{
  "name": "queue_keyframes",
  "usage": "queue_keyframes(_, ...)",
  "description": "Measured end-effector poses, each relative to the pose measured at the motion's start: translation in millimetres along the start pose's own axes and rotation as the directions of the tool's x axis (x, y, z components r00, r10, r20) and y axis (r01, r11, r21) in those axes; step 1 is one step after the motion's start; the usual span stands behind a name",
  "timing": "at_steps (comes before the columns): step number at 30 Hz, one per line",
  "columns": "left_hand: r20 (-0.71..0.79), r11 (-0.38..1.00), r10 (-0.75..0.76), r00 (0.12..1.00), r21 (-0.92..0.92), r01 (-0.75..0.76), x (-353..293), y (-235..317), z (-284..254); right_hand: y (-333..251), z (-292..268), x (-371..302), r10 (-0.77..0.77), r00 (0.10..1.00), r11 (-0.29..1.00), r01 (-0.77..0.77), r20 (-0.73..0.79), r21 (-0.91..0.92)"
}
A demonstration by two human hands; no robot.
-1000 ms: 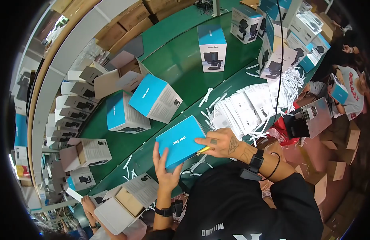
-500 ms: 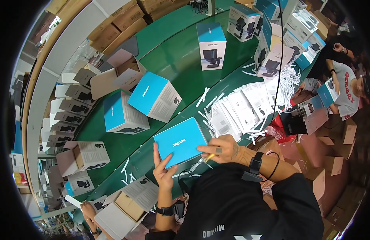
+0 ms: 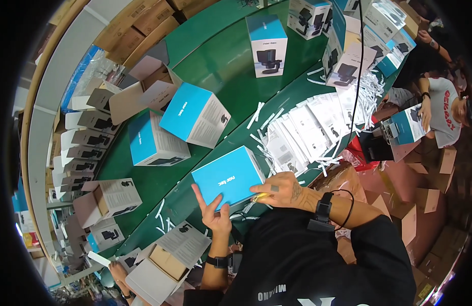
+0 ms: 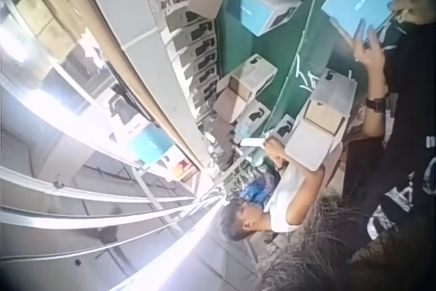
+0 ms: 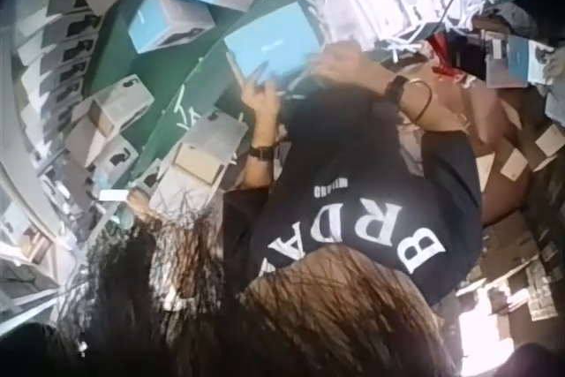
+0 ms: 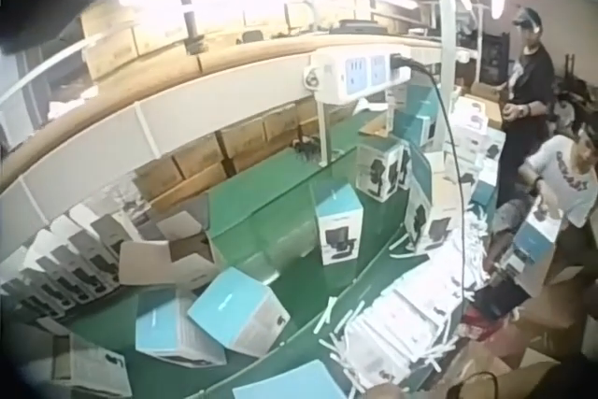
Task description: The person places a manual into a white box, closes the lid, and applies a yellow sticker to the seam before repeating the process with a blue box.
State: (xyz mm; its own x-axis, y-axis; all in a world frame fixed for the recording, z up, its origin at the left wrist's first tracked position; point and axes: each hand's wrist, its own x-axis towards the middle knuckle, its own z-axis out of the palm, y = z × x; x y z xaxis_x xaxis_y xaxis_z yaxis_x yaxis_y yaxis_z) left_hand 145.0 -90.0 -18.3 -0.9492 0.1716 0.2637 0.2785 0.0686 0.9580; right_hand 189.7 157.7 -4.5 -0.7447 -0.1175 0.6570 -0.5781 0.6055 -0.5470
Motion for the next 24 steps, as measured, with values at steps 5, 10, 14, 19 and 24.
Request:
queue_keyframes(5, 0.433, 0.691, 0.346, 0.833, 0.482, -0.538, 39.6, 22.3, -19.4, -6.9, 2.5, 4.8, 0.005, 0.994, 0.995, -0.016, -0.112, -0.099)
queue_keyframes(10, 0.627, 0.614, 0.050, 0.777, 0.595, -0.519, 100.3, 73.3, 23.8, -6.9, 8.8, -2.7, 0.080, 0.984, 0.988, -0.100, -0.161, -0.118)
queue_keyframes(14, 0.783, 0.536, -0.058, 0.619, 0.548, -0.642, 131.4, 90.5, 46.5, 2.2, -29.0, 2.5, 0.021, 0.977, 0.975, -0.067, -0.212, -0.214)
queue_keyframes(19, 0.848, 0.573, -0.130, 0.513, 0.487, -0.659, 162.1, 105.7, 51.7, 29.1, -81.8, -3.5, 0.219, 0.955, 0.973, -0.229, -0.201, -0.030)
queue_keyframes(24, 0.631, 0.629, -0.071, 0.773, 0.629, -0.456, 202.6, 96.2, 121.2, 66.4, -241.2, -37.9, 0.306, 0.630, 0.790, -0.586, -0.714, -0.179)
